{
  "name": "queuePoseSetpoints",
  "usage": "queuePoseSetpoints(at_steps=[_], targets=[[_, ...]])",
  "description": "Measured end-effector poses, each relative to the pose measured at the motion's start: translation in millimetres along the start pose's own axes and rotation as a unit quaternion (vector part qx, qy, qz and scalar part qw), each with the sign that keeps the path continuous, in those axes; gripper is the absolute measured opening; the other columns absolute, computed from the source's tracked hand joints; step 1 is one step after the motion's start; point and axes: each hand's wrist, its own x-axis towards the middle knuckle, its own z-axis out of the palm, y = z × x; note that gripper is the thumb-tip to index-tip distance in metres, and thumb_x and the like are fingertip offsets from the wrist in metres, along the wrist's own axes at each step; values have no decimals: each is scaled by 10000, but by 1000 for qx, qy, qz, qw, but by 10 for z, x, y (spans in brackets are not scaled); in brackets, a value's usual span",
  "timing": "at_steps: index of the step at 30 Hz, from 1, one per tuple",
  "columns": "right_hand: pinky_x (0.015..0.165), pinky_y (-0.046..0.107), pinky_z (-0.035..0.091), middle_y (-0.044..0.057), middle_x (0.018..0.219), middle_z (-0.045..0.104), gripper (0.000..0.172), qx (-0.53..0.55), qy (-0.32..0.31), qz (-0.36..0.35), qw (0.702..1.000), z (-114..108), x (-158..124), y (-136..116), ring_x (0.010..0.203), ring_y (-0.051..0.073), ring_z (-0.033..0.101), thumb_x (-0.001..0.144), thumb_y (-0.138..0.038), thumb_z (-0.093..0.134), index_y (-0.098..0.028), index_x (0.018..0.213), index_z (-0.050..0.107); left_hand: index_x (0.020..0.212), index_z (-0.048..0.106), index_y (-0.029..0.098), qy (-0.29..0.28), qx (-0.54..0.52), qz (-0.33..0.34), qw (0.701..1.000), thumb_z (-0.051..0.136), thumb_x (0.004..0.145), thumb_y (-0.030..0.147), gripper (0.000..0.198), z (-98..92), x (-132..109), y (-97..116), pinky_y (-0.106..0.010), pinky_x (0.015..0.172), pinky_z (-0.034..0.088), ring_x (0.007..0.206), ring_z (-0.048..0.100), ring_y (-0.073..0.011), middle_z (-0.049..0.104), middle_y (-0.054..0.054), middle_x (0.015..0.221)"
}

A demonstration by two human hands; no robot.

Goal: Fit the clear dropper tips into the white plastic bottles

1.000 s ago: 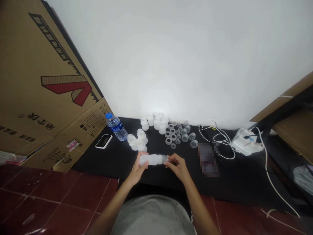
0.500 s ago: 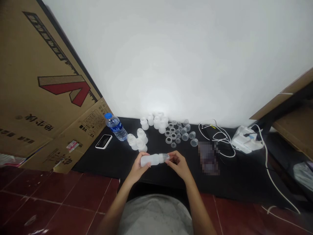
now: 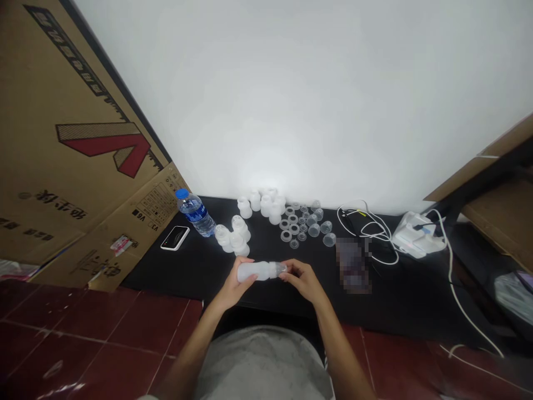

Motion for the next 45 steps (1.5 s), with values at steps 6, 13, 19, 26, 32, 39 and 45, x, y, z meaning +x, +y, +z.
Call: queuePoseSetpoints(at_steps=[6, 13, 19, 26, 32, 39, 45], targets=[[667, 306, 556, 20, 709, 726, 382, 33, 6, 5, 999, 7, 18, 34, 649, 182, 666, 913, -577, 812, -208, 870, 721, 1292, 532, 237, -21, 10, -1, 1000, 667, 1015, 522, 420, -13, -21, -43, -341, 840, 503, 914, 614, -215, 635, -46, 1069], [618, 339, 610, 39, 830, 781, 512, 74, 56, 22, 995, 59, -31, 42, 655, 210, 694, 717, -515, 978, -231, 1091, 775, 1461, 514, 261, -56, 76, 42, 995, 589, 1071, 472, 449, 86, -88, 103, -463, 1069, 519, 1191, 662, -296, 652, -123, 1383], [896, 464, 647, 122, 1141, 819, 507, 59, 45, 8, 997, 168, -64, 103, 1031, 333, 776, 776, -519, 946, -246, 1180, 808, 1431, 591, 300, -21, 173, 124, 977, 681, 1035, 415, 421, 231, -96, 139, -525, 1087, 539, 1268, 633, -332, 658, -116, 1389], [615, 342, 570, 50, 785, 707, 326, -115, 247, -93, 958, 259, 97, 83, 666, 231, 640, 876, -526, 855, -239, 1001, 763, 1441, 547, 297, 52, 194, 129, 971, 578, 1060, 249, 385, 295, -88, 52, -498, 1105, 551, 1302, 627, -307, 604, -116, 1410], [524, 301, 465, -22, 675, 565, 342, -218, 174, -110, 954, 370, 535, -244, 561, 184, 527, 909, -504, 812, -255, 1117, 705, 1254, 627, 269, 33, 212, 140, 967, 567, 1020, 158, 265, 295, -90, 77, -443, 973, 579, 1112, 664, -279, 630, -95, 1226], [573, 314, 511, -37, 675, 603, 495, -209, 125, -108, 964, 686, 899, -177, 577, 191, 586, 941, -522, 761, -204, 1294, 622, 1125, 644, 232, 39, 243, 156, 957, 586, 974, 86, 218, 315, -85, 50, -414, 916, 590, 1038, 649, -258, 639, -83, 1131], [621, 310, 529, -5, 773, 667, 516, -252, 125, -155, 947, 562, 841, -71, 627, 188, 617, 1030, -449, 681, -188, 1461, 573, 1067, 625, 226, 37, 265, 169, 949, 595, 944, 38, 227, 316, -88, 54, -395, 890, 596, 1005, 643, -241, 637, -68, 1090]])
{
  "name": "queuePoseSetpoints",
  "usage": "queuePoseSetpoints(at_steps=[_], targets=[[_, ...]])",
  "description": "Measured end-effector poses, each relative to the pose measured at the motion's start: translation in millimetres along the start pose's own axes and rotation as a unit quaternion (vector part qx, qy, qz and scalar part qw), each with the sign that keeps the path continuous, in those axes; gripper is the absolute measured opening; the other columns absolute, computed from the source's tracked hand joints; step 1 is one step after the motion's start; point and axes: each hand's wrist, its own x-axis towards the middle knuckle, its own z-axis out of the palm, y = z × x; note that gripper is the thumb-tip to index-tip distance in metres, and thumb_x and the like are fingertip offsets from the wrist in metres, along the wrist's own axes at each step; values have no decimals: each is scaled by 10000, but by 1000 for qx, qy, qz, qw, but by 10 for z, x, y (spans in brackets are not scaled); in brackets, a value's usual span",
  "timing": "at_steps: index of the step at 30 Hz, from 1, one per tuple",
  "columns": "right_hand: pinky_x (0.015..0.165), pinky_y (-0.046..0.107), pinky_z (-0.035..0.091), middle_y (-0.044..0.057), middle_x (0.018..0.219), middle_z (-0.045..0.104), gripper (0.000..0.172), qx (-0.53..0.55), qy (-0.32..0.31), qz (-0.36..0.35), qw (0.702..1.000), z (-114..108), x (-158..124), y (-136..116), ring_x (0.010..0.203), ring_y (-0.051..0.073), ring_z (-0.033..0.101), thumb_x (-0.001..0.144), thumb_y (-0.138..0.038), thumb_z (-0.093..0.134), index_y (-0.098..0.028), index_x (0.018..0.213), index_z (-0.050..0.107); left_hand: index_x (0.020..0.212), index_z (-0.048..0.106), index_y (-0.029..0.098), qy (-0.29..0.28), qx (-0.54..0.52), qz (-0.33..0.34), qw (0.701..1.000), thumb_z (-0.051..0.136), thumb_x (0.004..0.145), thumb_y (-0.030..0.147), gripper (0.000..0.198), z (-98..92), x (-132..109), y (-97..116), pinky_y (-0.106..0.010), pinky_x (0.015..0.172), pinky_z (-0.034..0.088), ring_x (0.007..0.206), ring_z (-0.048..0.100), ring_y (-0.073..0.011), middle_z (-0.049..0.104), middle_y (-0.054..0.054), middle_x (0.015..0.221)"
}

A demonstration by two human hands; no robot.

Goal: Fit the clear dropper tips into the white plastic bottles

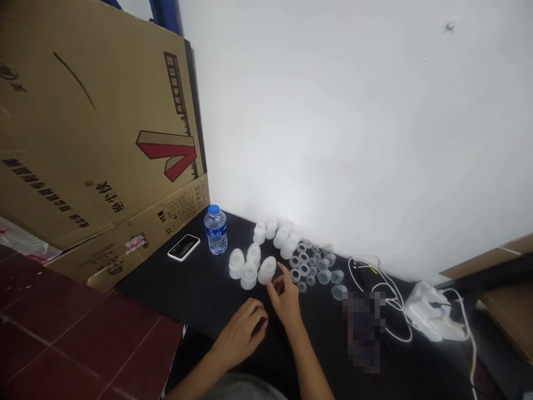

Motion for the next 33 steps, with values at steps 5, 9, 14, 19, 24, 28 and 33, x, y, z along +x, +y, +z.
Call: queuePoseSetpoints(at_steps=[5, 9, 14, 19, 24, 28, 33], targets=[[864, 465, 487, 127, 1026, 704, 174, -295, 80, -80, 949, -397, 2, 179, 952, 308, 599, 1058, -296, 627, -226, 1085, 785, 1038, 610, 227, -17, 13, 10, 1000, 551, 977, 49, 196, -15, 2, 2, -400, 863, 587, 979, 639, -243, 626, -70, 1059], [906, 492, 435, 143, 1203, 687, 103, -388, 39, -70, 918, -449, -67, 162, 1086, 358, 547, 1000, -253, 727, -242, 1056, 813, 1062, 633, 228, -25, 16, 17, 999, 535, 1007, 71, 193, -31, 14, 11, -402, 884, 583, 997, 645, -245, 628, -74, 1067], [957, 466, 412, 130, 1238, 675, 208, -329, -15, -122, 936, -376, -238, 48, 1144, 330, 558, 1044, -278, 675, -268, 1226, 774, 1138, 654, 242, -26, -18, -3, 1000, 558, 1022, 117, 196, -71, 19, 2, -406, 949, 593, 1077, 660, -249, 643, -83, 1136], [937, 465, 414, 150, 1107, 685, 243, -311, 143, 4, 940, -522, -269, 235, 1066, 337, 567, 1063, -318, 598, -168, 1210, 717, 1345, 631, 267, -4, -21, -24, 999, 555, 1051, 172, 318, -38, 94, -13, -445, 1065, 587, 1255, 646, -273, 631, -112, 1322], [865, 456, 431, 130, 951, 692, 255, -323, 131, 61, 935, -601, -248, 470, 964, 338, 564, 1048, -415, 623, -189, 973, 712, 1547, 528, 279, 19, 43, -44, 998, 550, 1052, 173, 507, 173, 241, -15, -497, 1062, 601, 1244, 663, -299, 584, -144, 1452], [891, 478, 490, 140, 991, 680, 237, -253, 98, 38, 962, -558, -233, 426, 976, 331, 588, 1081, -360, 542, -210, 962, 682, 1435, 624, 259, 32, 63, -57, 996, 572, 1049, 188, 396, 290, 278, -45, -522, 1040, 606, 1200, 684, -313, 608, -155, 1411], [900, 452, 600, 140, 1193, 710, 217, 3, 54, 46, 997, -476, -231, 350, 977, 281, 714, 1114, -421, 493, -244, 1152, 613, 1121, 699, 236, 61, -39, -86, 994, 594, 1058, 235, 123, 255, 276, -96, -432, 964, 634, 1132, 725, -266, 668, -124, 1285]])
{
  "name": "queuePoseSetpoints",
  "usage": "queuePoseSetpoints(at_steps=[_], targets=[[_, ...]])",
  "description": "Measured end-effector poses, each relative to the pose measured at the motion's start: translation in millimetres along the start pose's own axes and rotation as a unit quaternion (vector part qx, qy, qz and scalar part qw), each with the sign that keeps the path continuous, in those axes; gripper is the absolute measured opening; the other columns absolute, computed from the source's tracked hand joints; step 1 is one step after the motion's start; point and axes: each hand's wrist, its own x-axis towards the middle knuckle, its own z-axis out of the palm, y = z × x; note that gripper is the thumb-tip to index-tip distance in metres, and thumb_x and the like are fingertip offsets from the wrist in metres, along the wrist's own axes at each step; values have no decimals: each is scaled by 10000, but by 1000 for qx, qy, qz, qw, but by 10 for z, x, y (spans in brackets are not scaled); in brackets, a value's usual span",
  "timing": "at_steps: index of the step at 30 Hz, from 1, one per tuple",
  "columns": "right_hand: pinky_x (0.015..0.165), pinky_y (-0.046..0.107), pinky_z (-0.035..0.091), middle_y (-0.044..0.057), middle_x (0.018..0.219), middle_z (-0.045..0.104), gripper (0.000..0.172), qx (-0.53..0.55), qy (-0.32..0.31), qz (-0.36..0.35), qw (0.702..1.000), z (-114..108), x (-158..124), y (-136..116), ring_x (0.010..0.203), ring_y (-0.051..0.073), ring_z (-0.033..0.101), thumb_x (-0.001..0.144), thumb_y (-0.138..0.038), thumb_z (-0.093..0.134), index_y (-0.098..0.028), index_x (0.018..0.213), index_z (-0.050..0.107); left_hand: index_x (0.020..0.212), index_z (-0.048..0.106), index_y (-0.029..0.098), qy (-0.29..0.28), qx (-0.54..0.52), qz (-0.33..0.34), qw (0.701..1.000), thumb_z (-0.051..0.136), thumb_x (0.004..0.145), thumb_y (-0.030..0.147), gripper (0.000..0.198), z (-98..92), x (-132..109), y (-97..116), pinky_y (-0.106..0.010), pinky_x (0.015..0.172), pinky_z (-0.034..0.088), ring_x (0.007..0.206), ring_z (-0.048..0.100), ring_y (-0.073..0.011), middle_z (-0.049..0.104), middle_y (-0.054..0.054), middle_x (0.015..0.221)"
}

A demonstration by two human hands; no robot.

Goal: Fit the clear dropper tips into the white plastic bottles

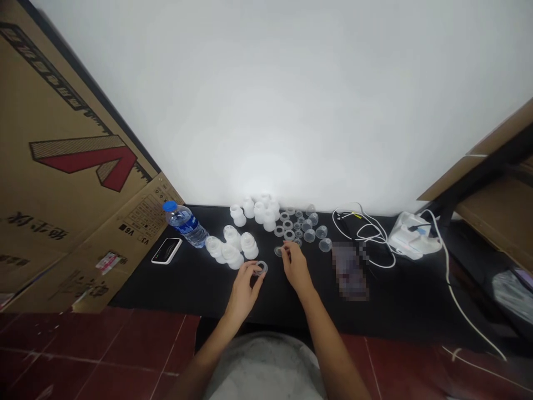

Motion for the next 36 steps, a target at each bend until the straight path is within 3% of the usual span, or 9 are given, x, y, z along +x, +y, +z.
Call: queuePoseSetpoints(at_steps=[2, 4, 9, 13, 16, 20, 25, 31, 36], targets=[[828, 424, 639, 120, 1189, 738, 251, 106, -37, 49, 992, 32, -18, -10, 868, 246, 754, 1116, -491, 495, -262, 1183, 572, 1060, 698, 228, 14, -56, -13, 998, 619, 1054, 277, 94, -31, 19, -7, -363, 844, 650, 967, 745, -212, 690, -113, 1251], [771, 401, 655, 83, 1063, 768, 297, 181, -77, 90, 976, 51, -36, -29, 780, 229, 765, 1101, -554, 519, -268, 1171, 554, 1007, 703, 216, 31, -107, -30, 993, 650, 1044, 327, 129, -57, 40, -7, -317, 759, 643, 870, 738, -178, 706, -106, 1219], [708, 329, 596, 14, 841, 716, 359, 198, -170, 93, 961, 44, -53, -132, 745, 196, 702, 982, -586, 720, -237, 1023, 649, 942, 719, 187, 40, -195, -60, 978, 703, 1012, 405, 229, -93, 53, 10, -299, 768, 663, 876, 764, -174, 715, -104, 1180], [658, 311, 516, -4, 813, 674, 393, 170, -172, 91, 966, 49, -58, -158, 718, 180, 621, 861, -545, 859, -228, 1023, 693, 938, 732, 188, 32, -218, -59, 974, 720, 1000, 410, 231, -97, 33, 26, -333, 820, 689, 935, 783, -198, 714, -108, 1204], [686, 320, 516, 15, 871, 711, 400, 199, -189, 97, 957, 66, -66, -136, 765, 190, 649, 863, -536, 860, -223, 1056, 703, 965, 704, 194, 27, -238, -64, 969, 751, 977, 412, 223, -77, 26, 23, -354, 831, 703, 937, 791, -203, 734, -103, 1174], [751, 329, 546, 64, 1014, 774, 386, 246, -224, 102, 937, 69, -73, -120, 908, 221, 718, 898, -511, 845, -213, 1107, 717, 1111, 635, 213, 24, -275, -91, 957, 807, 932, 395, 308, -37, 25, -3, -370, 846, 707, 940, 812, -216, 787, -79, 1074], [796, 353, 569, 76, 1018, 811, 394, 282, -220, 123, 926, 71, -71, -104, 919, 235, 756, 906, -478, 852, -208, 1157, 711, 1341, 600, 227, 9, -290, -100, 952, 834, 906, 376, 516, -18, 13, -27, -409, 870, 716, 946, 825, -226, 794, -99, 1161], [804, 370, 567, 68, 944, 824, 412, 275, -239, 120, 923, 54, -71, -121, 856, 239, 767, 909, -504, 846, -200, 1154, 715, 1190, 724, 219, -14, -275, -70, 959, 806, 934, 366, 307, -42, 10, 8, -417, 915, 711, 1010, 809, -232, 764, -76, 1140], [809, 352, 546, 46, 930, 790, 398, 281, -279, 106, 912, -19, -53, -175, 853, 220, 736, 969, -512, 780, -215, 1230, 731, 1229, 720, 229, -9, -253, -77, 964, 800, 936, 368, 334, -32, 9, -17, -391, 877, 713, 991, 804, -223, 757, -72, 1128]])
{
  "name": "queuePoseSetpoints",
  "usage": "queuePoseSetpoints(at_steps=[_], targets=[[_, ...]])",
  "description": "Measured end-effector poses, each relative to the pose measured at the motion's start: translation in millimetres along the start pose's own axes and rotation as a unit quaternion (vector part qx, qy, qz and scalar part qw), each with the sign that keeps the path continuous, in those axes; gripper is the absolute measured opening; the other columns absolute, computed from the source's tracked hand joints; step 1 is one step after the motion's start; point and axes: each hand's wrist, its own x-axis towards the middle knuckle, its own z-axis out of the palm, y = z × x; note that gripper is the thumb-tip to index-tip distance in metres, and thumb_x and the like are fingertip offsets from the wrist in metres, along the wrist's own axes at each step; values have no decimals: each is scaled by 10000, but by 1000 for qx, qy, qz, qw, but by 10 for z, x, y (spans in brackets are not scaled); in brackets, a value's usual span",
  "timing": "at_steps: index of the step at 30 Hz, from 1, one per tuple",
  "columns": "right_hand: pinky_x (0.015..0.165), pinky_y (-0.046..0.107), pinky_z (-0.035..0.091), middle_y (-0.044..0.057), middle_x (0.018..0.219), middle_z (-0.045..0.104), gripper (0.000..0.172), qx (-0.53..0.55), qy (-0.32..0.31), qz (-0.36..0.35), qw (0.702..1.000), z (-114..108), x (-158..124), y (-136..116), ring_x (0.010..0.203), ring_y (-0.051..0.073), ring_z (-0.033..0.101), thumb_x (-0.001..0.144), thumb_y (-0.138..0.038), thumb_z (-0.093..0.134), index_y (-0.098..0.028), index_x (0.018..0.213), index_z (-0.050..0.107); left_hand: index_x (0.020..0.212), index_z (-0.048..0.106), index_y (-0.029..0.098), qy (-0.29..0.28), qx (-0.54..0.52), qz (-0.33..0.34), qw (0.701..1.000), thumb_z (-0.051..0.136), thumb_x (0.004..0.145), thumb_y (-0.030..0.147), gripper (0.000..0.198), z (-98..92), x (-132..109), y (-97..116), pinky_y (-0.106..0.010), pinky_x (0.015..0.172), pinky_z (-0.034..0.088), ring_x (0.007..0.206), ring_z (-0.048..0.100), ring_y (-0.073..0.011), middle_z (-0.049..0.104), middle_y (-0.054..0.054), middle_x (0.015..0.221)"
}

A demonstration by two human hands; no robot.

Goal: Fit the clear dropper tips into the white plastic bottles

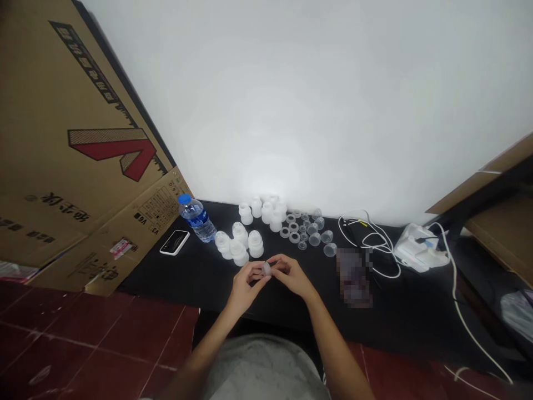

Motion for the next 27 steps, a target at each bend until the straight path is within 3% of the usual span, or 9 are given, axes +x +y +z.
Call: queuePoseSetpoints(at_steps=[4, 7, 10, 14, 20, 27], targets=[[814, 343, 532, 25, 939, 757, 500, 35, -13, 4, 999, 1, -14, -34, 866, 209, 704, 955, -502, 788, -239, 1366, 681, 1236, 717, 227, -2, 0, 0, 1000, 801, 936, 384, 349, -5, 5, -43, -411, 896, 712, 1008, 806, -231, 753, -74, 1131], [843, 355, 530, 37, 1006, 772, 721, 67, -23, 12, 997, 19, -27, -58, 908, 217, 703, 950, -493, 785, -261, 1575, 510, 1218, 716, 221, -7, -5, 3, 1000, 810, 932, 394, 347, -12, 10, -74, -417, 905, 711, 1022, 806, -236, 753, -73, 1116], [944, 394, 516, 66, 1111, 793, 856, 89, -43, 14, 995, 36, -40, -77, 1035, 242, 718, 946, -481, 789, -275, 1666, 374, 1164, 710, 219, 4, 0, 9, 1000, 823, 926, 401, 320, -19, 20, -98, -408, 893, 711, 1011, 805, -235, 753, -64, 1075], [1030, 429, 493, 91, 1199, 794, 811, 90, -68, 17, 994, 35, -45, -70, 1171, 276, 712, 939, -519, 797, -275, 1625, 440, 1097, 691, 220, 22, 6, 10, 1000, 829, 920, 425, 305, -27, 25, -110, -419, 880, 713, 970, 811, -234, 763, -63, 1052], [1100, 490, 485, 110, 1209, 806, 653, 101, -86, 22, 991, 29, -36, -60, 1188, 292, 734, 952, -532, 792, -253, 1496, 563, 1131, 702, 224, 15, 25, -1, 1000, 818, 921, 457, 335, -17, -7, -75, -404, 862, 706, 937, 812, -229, 784, -59, 1021], [1122, 509, 495, 110, 1208, 802, 617, 143, -110, 17, 984, 71, -37, -100, 1205, 302, 746, 953, -487, 811, -247, 1473, 582, 1084, 716, 224, 9, 21, -13, 1000, 842, 894, 435, 309, -1, -9, -36, -352, 809, 689, 886, 795, -212, 787, -54, 995]])
